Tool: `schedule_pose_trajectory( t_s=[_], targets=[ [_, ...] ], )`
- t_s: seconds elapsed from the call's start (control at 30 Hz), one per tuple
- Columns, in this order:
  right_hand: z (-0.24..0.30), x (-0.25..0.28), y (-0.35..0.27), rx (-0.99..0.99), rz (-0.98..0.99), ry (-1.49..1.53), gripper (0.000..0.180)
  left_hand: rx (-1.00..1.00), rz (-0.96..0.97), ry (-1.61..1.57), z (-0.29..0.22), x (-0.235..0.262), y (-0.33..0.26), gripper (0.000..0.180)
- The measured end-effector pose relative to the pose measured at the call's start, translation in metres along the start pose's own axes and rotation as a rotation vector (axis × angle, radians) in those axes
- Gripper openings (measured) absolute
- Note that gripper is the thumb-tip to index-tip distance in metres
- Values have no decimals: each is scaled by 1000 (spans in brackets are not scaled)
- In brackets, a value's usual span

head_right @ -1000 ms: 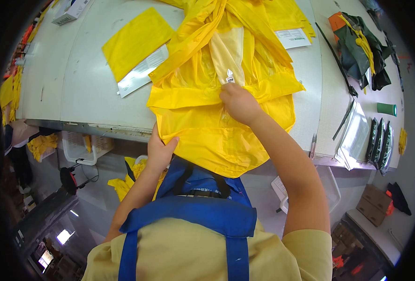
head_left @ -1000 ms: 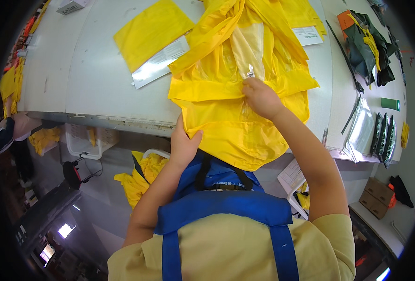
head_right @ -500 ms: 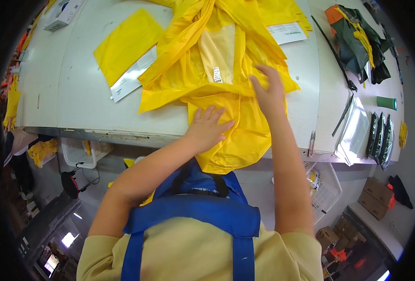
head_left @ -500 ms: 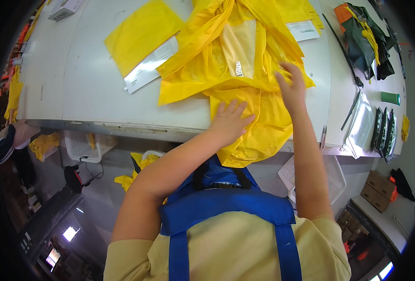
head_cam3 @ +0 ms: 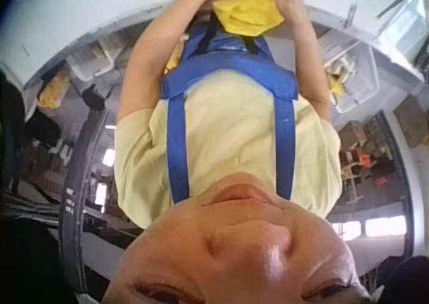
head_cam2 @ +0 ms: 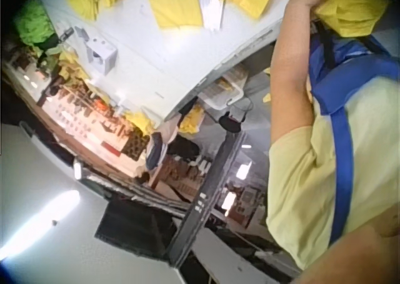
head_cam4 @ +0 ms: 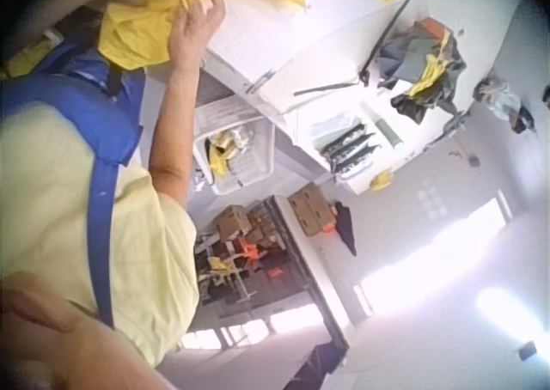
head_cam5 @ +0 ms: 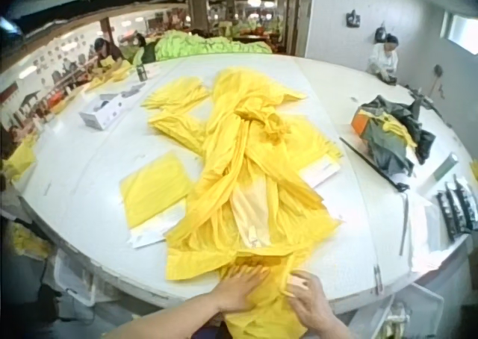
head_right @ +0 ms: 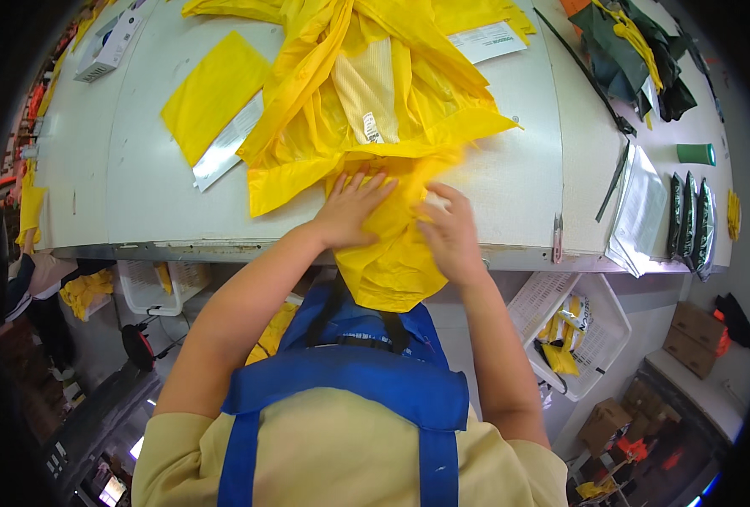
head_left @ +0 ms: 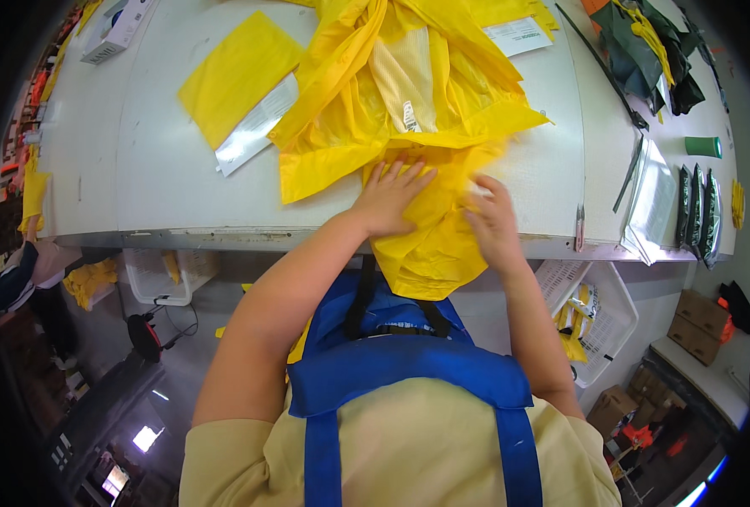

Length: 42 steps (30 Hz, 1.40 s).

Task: The person folds a yellow raincoat on a white table, trims loose threads with scissors, and places the folded item into a clear plastic bag. The person repeats this process for multiple raincoats, stacking the packaged items on the table.

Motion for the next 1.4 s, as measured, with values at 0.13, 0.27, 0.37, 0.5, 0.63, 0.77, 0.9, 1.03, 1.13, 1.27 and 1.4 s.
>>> schedule_pose_trajectory(
  t_s=[0.13, 0.27, 0.37, 0.5, 0.63, 0.77, 0.9, 1.03, 1.13, 1.27, 1.4],
  targets=[
    [21, -34, 15, 218, 321, -421, 45, 8, -93, -887, 30, 15, 0, 89],
    [15, -41, 13, 249, 482, -532, 56, 267, -269, -976, 40, 37, 2, 71],
    [14, -41, 10, 289, 494, -523, 57, -116, -715, -116, -3, 51, -14, 63],
    [-33, -34, -5, 170, 470, 26, 63, -118, -362, 151, 6, 4, 0, 58],
    [-22, -1, -40, 246, 325, -622, 67, -15, -215, 153, 15, -7, -4, 66],
    [5, -25, -39, 468, 501, -597, 65, -1, -191, 172, 15, -5, -3, 65],
    [-5, -32, -10, 55, 343, -286, 44, -18, -156, 205, 17, -4, -5, 64],
    [-21, -45, 35, -558, 229, -109, 29, -186, -202, 237, 61, -20, 14, 55],
    [-45, -61, 51, -584, 367, -408, 34, 21, -215, -1298, 77, 13, -3, 47],
    [-21, -59, 57, -666, 415, -518, 33, -229, -685, -211, 17, 58, -53, 34],
    [-13, -54, 59, -696, 336, -484, 43, -254, -371, -12, -16, 11, -57, 38]
  ],
)
Point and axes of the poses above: each hand's wrist, its own y-axis towards the middle knuckle, its own x-axis out of the back of the hand, z = x × y, the point moved 4 cm from there along y, towards the middle knuckle, and after that the axes turned 5 degrees about x, right-handed, at the moved point
